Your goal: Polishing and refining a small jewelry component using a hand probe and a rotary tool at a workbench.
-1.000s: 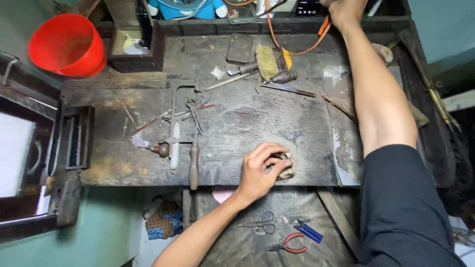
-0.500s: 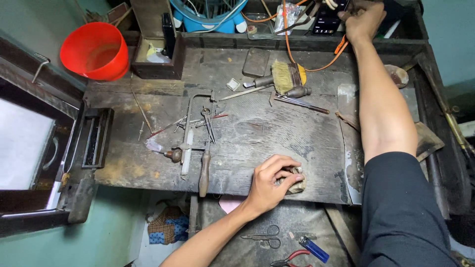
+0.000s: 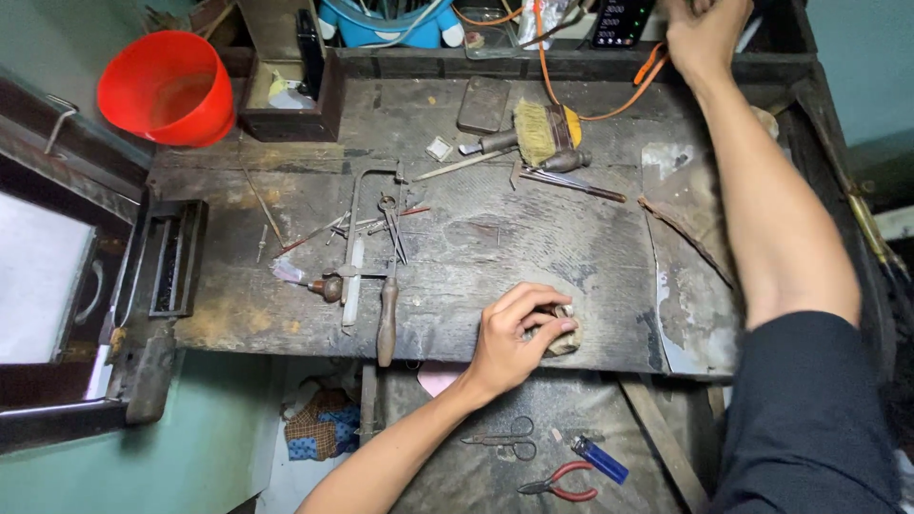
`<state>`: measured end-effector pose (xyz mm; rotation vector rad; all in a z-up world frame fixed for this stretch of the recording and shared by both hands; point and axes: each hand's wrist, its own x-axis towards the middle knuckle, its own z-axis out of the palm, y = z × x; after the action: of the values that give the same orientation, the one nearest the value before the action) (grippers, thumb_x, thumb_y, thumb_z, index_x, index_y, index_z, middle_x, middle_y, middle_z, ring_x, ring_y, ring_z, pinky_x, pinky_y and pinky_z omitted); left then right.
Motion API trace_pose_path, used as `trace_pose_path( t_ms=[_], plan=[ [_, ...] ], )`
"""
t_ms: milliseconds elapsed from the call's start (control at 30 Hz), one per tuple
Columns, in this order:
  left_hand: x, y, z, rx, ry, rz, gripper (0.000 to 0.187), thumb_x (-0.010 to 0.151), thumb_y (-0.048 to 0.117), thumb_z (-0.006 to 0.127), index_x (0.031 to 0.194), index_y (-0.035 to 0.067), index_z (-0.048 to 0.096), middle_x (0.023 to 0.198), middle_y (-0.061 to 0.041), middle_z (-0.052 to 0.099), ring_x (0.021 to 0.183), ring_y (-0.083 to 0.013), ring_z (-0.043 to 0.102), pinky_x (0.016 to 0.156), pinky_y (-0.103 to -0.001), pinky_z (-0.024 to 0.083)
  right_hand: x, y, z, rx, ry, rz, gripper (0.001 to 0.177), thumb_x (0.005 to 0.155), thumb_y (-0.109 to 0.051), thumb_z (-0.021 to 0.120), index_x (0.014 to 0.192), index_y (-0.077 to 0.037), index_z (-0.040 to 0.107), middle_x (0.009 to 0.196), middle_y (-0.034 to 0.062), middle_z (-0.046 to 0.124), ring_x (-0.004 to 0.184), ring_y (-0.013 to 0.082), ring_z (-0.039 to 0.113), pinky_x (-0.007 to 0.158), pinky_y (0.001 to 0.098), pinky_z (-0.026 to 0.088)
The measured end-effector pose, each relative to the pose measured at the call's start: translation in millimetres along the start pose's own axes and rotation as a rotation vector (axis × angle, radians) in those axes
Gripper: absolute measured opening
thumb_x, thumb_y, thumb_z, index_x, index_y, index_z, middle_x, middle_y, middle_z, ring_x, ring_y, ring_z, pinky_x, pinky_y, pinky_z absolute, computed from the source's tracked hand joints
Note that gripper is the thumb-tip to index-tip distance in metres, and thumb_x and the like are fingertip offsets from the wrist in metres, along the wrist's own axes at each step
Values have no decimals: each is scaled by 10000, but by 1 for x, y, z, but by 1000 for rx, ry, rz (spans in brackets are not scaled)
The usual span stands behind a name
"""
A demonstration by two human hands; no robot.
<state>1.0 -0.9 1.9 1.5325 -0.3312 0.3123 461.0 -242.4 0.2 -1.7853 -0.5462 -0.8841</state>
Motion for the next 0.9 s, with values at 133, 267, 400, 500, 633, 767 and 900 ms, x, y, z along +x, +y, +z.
trace_pose_path(
  t_ms=[133,267,400,500,633,767,900],
  plan=[
    [-1,-5,-1,-19,-1,10,184,916,11,747,1095,-12,710,1040,-149,647,839,-161,668,795,-233,655,-31,-98,-54,-205,-117,-151,128,1174,-86,704,1063,-24,698,960,90,653,933,195,570,773,354,431],
    [-4,-5,-3,-8,-9,6,179,917,7,744,1093,-5,712,1045,-136,653,850,-155,659,784,-234,654,-113,-222,-129,-277,-234,-110,522,1251,61,802,796,52,549,861,128,495,861,252,452,834,416,379],
    [-6,-13,-2,17,-3,-35,214,904,-8,745,1112,13,699,1059,-126,673,889,-157,671,802,-237,632,-195,-322,-197,-280,-354,69,88,1095,156,644,1065,166,726,1131,283,729,1085,360,720,1043,438,546],
    [-13,-17,-2,16,14,-100,249,894,-65,709,1131,11,694,1076,-130,708,883,-160,713,829,-231,629,-253,-360,-239,-14,-650,644,283,1037,-141,509,1175,32,686,1027,127,771,890,172,738,980,289,564],
    [-10,-12,-3,-94,24,-169,240,907,-76,708,1139,-21,679,1114,-158,687,935,-173,708,879,-241,627,-296,-431,-230,436,-350,673,762,813,-173,758,1423,133,418,1389,338,501,991,314,694,812,346,661],
    [-7,-6,-5,-33,21,-154,207,891,-58,748,1088,-5,711,1126,-158,693,974,-166,696,870,-238,635,-322,-448,-205,684,-223,1027,755,977,-286,535,1609,-28,213,1704,132,150,1042,300,593,668,395,615],
    [-6,-4,-6,-25,-3,-149,238,883,-37,773,1109,-9,703,1121,-141,681,939,-151,685,865,-236,641,-340,-452,-157,546,-201,846,411,982,34,492,1392,31,526,1384,310,555,539,183,572,353,204,523]
  ],
)
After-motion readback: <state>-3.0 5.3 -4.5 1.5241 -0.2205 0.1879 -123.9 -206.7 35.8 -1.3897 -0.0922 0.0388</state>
